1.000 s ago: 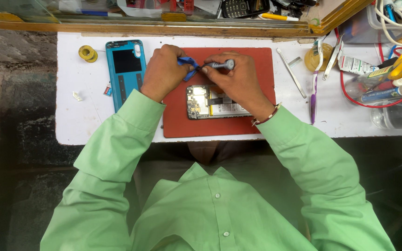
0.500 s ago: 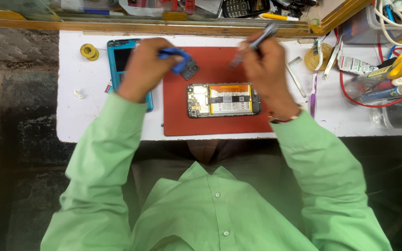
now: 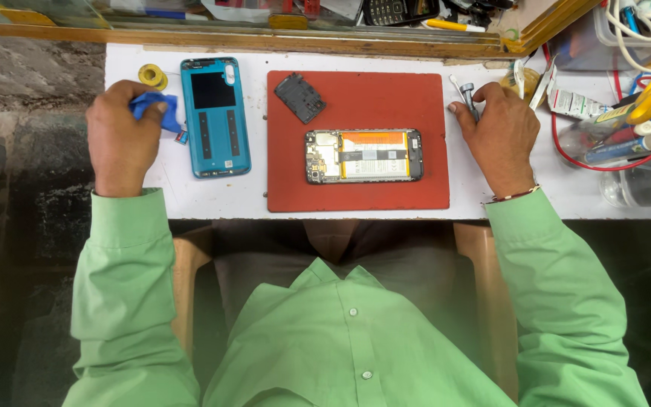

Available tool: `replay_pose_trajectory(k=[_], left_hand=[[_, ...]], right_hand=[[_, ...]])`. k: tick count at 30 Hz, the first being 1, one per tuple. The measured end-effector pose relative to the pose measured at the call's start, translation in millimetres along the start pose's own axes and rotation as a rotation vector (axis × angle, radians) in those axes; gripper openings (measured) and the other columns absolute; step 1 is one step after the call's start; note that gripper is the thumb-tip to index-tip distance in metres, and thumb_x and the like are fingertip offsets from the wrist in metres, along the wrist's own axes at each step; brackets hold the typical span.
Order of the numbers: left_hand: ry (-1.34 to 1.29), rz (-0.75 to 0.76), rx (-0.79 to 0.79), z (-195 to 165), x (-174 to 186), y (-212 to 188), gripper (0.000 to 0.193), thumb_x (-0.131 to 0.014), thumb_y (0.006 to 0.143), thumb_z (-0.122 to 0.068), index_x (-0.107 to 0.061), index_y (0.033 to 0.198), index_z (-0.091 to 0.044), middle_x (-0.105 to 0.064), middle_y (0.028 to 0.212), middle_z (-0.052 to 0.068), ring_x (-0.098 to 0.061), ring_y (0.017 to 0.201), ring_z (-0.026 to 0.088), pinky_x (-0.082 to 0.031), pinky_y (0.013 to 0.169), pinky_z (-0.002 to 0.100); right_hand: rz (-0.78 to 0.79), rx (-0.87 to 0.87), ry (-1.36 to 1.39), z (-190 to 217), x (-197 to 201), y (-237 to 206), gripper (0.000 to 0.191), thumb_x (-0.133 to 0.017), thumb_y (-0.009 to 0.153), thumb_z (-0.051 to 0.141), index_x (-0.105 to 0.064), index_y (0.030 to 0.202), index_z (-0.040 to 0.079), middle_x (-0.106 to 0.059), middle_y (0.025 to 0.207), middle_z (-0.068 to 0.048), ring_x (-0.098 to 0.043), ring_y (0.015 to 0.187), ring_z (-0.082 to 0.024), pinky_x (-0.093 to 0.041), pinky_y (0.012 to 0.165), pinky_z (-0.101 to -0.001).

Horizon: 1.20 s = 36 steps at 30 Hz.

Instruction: The person removes the back cover of a smartphone, disconnects and removes the old battery, applies adhesive to the chassis, installs a new battery, reconnects the battery connector, cleans the interior with a cloth, and places the back cover back onto the phone.

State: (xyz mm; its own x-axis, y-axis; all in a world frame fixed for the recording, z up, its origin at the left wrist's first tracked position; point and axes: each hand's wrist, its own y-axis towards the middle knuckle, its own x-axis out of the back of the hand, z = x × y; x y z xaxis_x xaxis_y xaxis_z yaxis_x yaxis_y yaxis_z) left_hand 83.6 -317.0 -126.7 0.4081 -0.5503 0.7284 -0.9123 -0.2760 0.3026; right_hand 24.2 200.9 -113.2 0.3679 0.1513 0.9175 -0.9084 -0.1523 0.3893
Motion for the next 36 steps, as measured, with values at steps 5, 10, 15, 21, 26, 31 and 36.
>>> replay_pose_trajectory(k=[5,10,15,21,26,31,36], left_hand=[[-0.08,-0.142,0.142,41.2,2.5,-11.2,0.014,-0.072,0.098,-0.005,-0.075,0.111,0.0,-0.075,0.102,0.015,-0.073,0.089,0.025,-0.057,0.08,0.037],[-0.029,-0.141,0.186,57.3,8.9,-39.1,0.014,-0.079,0.1,-0.01,-0.077,0.109,0.001,-0.074,0.094,0.015,-0.071,0.083,0.026,-0.055,0.08,0.042],[0.073,-0.113,0.119,45.7,11.9,-49.6,0.021,-0.081,0.099,-0.018,-0.078,0.114,-0.004,-0.068,0.111,0.021,-0.063,0.1,0.031,-0.05,0.089,0.045],[0.124,-0.108,0.116,18.4,14.8,-56.6,0.028,-0.066,0.111,-0.029,-0.073,0.129,-0.009,-0.064,0.134,0.016,-0.055,0.119,0.033,-0.046,0.1,0.051],[-0.045,-0.159,0.095,4.0,13.8,-60.9,0.044,-0.051,0.111,-0.028,-0.052,0.146,-0.001,-0.057,0.142,0.017,-0.049,0.128,0.037,-0.037,0.109,0.054],[0.09,-0.46,-0.167,-5.6,15.4,-66.6,0.03,-0.061,0.111,-0.011,-0.062,0.137,0.004,-0.053,0.146,0.026,-0.049,0.134,0.044,-0.04,0.114,0.054],[-0.377,-0.361,-0.096,-62.9,1.2,-100.8,0.008,-0.063,0.106,0.006,-0.065,0.105,-0.002,-0.068,0.111,0.009,-0.067,0.104,0.023,-0.054,0.1,0.037]], right_hand=[[0.052,0.111,0.431,42.6,2.2,14.2,0.03,-0.086,0.096,0.032,-0.074,0.093,0.004,-0.063,0.086,-0.011,-0.063,0.079,-0.027,-0.05,0.068,-0.0398],[0.23,0.198,0.549,126.5,-14.8,37.6,0.037,-0.085,0.089,0.033,-0.074,0.1,-0.001,-0.062,0.092,-0.013,-0.063,0.08,-0.027,-0.052,0.072,-0.0414],[0.342,0.171,0.488,181.9,-30.9,51.5,0.041,-0.088,0.082,0.036,-0.074,0.094,-0.001,-0.06,0.096,-0.015,-0.061,0.092,-0.031,-0.05,0.079,-0.0451],[0.16,0.214,0.489,192.7,-48.8,50.6,0.041,-0.092,0.07,0.028,-0.069,0.086,-0.002,-0.059,0.092,-0.018,-0.061,0.086,-0.034,-0.052,0.069,-0.045],[0.307,0.006,0.802,168.4,-38.8,55.6,0.03,-0.083,0.085,0.019,-0.059,0.084,0.002,-0.065,0.082,-0.018,-0.062,0.07,-0.028,-0.05,0.062,-0.0426],[0.336,-0.171,1.709,116.9,6.7,33.8,0.022,-0.064,0.088,0.002,-0.044,0.082,0.006,-0.07,0.106,-0.022,-0.077,0.09,-0.024,-0.065,0.071,-0.034],[0.162,-0.188,1.609,93.5,45.9,-25.1,0.018,-0.053,0.084,-0.006,-0.041,0.082,0.008,-0.069,0.13,-0.028,-0.07,0.083,-0.018,-0.055,0.066,-0.0262]])
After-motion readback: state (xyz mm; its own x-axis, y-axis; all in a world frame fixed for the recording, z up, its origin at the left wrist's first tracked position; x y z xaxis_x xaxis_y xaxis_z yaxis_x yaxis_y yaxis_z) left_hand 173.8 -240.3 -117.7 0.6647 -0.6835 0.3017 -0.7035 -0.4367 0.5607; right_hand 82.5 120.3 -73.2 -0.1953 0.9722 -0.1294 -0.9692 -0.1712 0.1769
